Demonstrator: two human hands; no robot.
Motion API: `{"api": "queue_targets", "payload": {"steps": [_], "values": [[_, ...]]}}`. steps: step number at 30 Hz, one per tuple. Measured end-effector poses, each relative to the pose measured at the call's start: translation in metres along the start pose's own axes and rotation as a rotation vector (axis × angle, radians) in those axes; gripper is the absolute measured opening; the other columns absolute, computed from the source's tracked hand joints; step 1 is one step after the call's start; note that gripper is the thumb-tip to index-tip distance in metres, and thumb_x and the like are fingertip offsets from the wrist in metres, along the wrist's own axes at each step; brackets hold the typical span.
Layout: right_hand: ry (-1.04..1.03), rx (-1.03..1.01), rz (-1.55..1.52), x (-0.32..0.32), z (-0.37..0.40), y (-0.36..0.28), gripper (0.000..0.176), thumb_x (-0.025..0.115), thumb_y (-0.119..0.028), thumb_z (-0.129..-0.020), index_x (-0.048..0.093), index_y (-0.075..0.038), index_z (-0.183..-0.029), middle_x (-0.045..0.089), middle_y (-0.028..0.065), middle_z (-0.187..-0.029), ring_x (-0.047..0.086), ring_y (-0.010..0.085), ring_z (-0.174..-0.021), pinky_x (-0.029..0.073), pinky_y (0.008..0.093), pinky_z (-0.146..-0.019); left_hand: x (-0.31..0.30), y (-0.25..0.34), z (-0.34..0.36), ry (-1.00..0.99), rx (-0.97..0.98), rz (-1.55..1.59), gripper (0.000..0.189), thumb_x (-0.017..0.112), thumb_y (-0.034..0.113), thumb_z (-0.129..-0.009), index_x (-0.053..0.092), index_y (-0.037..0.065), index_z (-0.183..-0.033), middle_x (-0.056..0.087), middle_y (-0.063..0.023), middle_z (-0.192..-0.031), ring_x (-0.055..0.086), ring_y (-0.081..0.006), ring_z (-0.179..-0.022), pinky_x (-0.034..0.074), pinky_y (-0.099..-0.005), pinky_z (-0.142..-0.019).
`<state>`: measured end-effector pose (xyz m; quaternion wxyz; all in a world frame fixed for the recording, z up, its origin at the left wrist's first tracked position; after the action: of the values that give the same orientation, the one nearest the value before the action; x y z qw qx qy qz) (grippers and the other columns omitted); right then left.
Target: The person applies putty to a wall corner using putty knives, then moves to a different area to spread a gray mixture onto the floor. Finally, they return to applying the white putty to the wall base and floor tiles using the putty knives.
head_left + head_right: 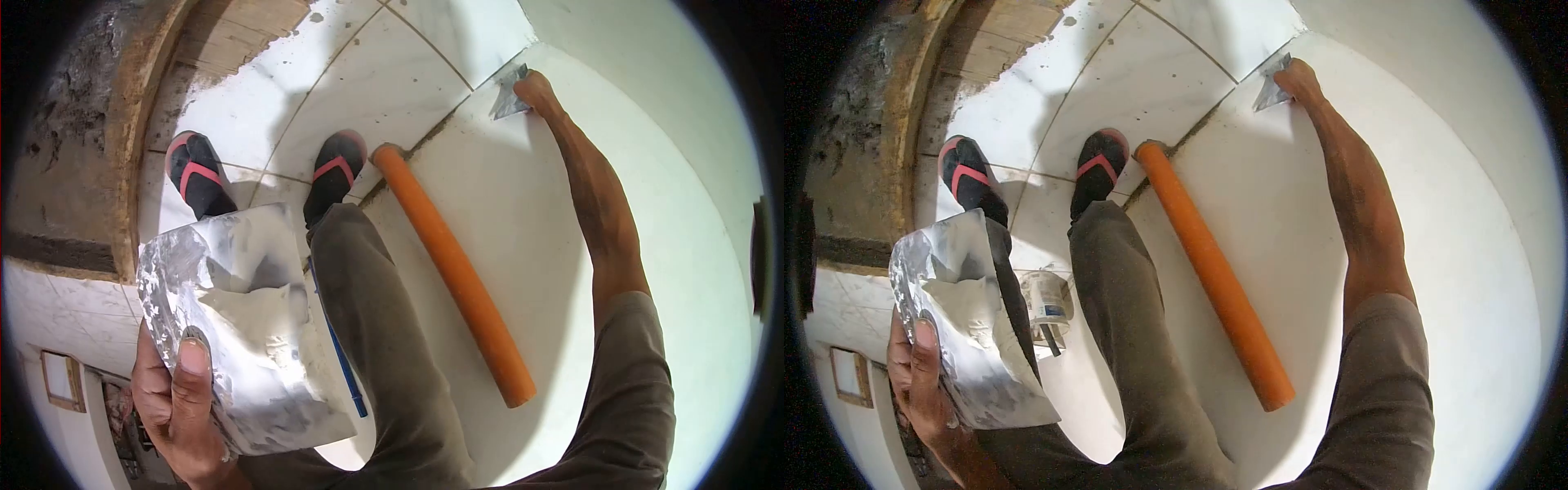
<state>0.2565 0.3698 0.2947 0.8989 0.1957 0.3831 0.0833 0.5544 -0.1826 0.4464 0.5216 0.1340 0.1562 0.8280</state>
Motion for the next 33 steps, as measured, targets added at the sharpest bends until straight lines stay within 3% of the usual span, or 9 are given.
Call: {"api": "queue_targets", "payload": {"steps": [3, 6, 9, 14, 20, 23, 33], "values": [[-0.014, 0.047, -0.101, 0.000, 0.007, 0.008, 0.036, 0.056, -0.018, -0.071, 0.063, 0.008, -0.094, 0.065, 0.0269, -0.092, 0.065, 0.0356, -0.089, 0.050, 0.0400, -0.078, 0.002, 0.000, -0.001, -0.022, 0.078, 0.030, 0.056, 0.061, 0.026, -0.087, 0.046, -0.012, -0.126, 0.060, -0.0169, -0.111, 0.056, -0.0201, -0.100, 0.041, -0.0309, -0.092], [0.027, 0.034, -0.110, 0.000, 0.002, 0.019, 0.038, 0.056, -0.020, -0.071, 0.063, 0.009, -0.094, 0.065, 0.0278, -0.093, 0.065, 0.0370, -0.090, 0.050, 0.0407, -0.078, 0.001, -0.001, -0.001, 0.003, 0.046, 0.027, 0.056, 0.062, 0.026, -0.087, 0.047, -0.012, -0.126, 0.060, -0.0159, -0.110, 0.056, -0.0193, -0.099, 0.041, -0.0305, -0.091], [0.066, 0.007, -0.061, 0.005, -0.007, 0.015, 0.038, 0.056, -0.021, -0.071, 0.063, 0.009, -0.094, 0.065, 0.0284, -0.094, 0.064, 0.0377, -0.090, 0.050, 0.0412, -0.079, 0.001, -0.002, 0.002, 0.032, -0.014, -0.012, 0.064, 0.064, 0.028, -0.084, 0.043, -0.011, -0.130, 0.057, -0.0202, -0.119, 0.055, -0.0257, -0.108, 0.039, -0.0351, -0.097], [0.027, 0.066, -0.073, 0.005, 0.005, 0.000, 0.040, 0.057, -0.021, -0.071, 0.063, 0.009, -0.096, 0.064, 0.0293, -0.096, 0.063, 0.0395, -0.093, 0.050, 0.0418, -0.082, 0.002, -0.002, 0.003, 0.066, 0.031, -0.022, 0.063, 0.063, 0.027, -0.085, 0.043, -0.011, -0.130, 0.057, -0.0204, -0.117, 0.056, -0.0248, -0.105, 0.041, -0.0342, -0.095], [0.087, 0.023, -0.094, 0.009, 0.002, 0.015, 0.037, 0.052, -0.016, -0.071, 0.061, 0.011, -0.094, 0.064, 0.0282, -0.084, 0.066, 0.0368, -0.078, 0.051, 0.0422, -0.066, 0.003, -0.002, 0.002, 0.079, 0.002, -0.042, 0.061, 0.063, 0.027, -0.085, 0.045, -0.011, -0.129, 0.058, -0.0196, -0.117, 0.057, -0.0239, -0.103, 0.042, -0.0337, -0.093], [0.072, 0.066, -0.086, 0.011, -0.001, 0.010, 0.041, 0.058, -0.022, -0.069, 0.063, 0.010, -0.095, 0.064, 0.0296, -0.096, 0.064, 0.0390, -0.093, 0.050, 0.0418, -0.083, 0.003, -0.001, 0.003, 0.075, 0.011, -0.072, 0.060, 0.063, 0.027, -0.085, 0.045, -0.010, -0.128, 0.058, -0.0190, -0.117, 0.057, -0.0236, -0.104, 0.041, -0.0338, -0.093], [0.062, 0.012, -0.077, 0.009, -0.012, 0.019, 0.038, 0.058, -0.021, -0.069, 0.063, 0.009, -0.093, 0.065, 0.0284, -0.095, 0.064, 0.0388, -0.093, 0.050, 0.0408, -0.082, 0.007, 0.000, -0.002, -0.023, 0.006, -0.014, 0.061, 0.063, 0.027, -0.085, 0.044, -0.010, -0.130, 0.057, -0.0192, -0.119, 0.055, -0.0247, -0.107, 0.039, -0.0343, -0.097]]}}
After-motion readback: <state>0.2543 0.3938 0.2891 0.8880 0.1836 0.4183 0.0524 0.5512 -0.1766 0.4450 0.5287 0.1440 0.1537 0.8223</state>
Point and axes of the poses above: each hand's wrist, its own z-axis away from the middle knuckle, its own x-axis out of the palm, y = z × x, the point moved 7 cm from there along -z, towards the middle knuckle
